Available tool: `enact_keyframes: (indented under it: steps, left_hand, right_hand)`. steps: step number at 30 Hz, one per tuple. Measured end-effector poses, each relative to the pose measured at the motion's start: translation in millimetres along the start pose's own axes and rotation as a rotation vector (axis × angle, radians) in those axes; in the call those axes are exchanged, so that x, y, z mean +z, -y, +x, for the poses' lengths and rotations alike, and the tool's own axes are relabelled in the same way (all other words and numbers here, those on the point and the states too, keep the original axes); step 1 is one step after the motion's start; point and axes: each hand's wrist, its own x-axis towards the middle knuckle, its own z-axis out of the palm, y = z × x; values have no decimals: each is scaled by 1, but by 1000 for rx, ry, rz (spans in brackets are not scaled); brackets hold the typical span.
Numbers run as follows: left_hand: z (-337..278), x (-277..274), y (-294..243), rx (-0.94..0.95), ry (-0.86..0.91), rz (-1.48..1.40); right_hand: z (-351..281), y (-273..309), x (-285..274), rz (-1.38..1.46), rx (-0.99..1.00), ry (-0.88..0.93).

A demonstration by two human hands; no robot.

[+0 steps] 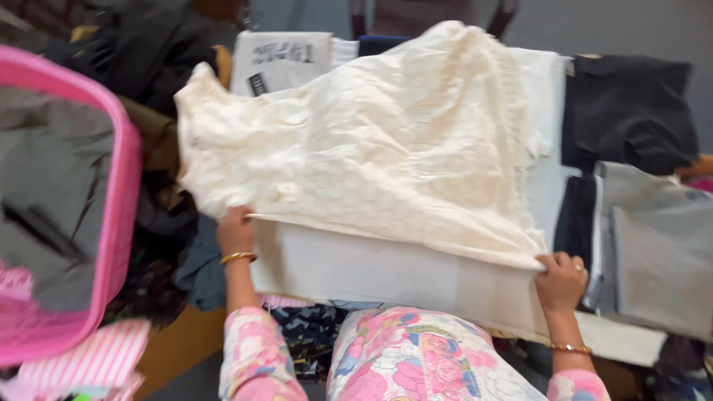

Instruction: The recorder is folding several items of clothing including a white dress and grey trousers.

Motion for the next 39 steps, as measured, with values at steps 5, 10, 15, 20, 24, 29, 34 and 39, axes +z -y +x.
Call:
enact_keyframes:
  steps: [5,10,15,20,24,29,34,39]
  left_hand:
    - [-42,43,6,-236,-31,-34]
    - [-42,96,10,-981,-250,-930]
    - [-3,86,-7,-1457,-300,-1782]
    - [25,145,57,-1219,-211,-1752]
    - [48,124,72,-904,-283,-1824]
    - [90,-2,-24,-1046,-371,-1880]
    - [114,9,-10,-877,-217,-1453]
    - [179,57,18,-549,-487,-1249]
  right_hand:
    - [-15,4,30,-19,-1,208]
    - [-13,5,62,36,108,321]
    - [2,2,93,948,803,137]
    - [28,-11,103,898,950,381]
    - [40,-76,151,1376,1073,731]
    - [85,-69,72,1680,1101,545]
    - [113,-80,54,1825,1005,406]
    - [164,-127,92,2049,807,280]
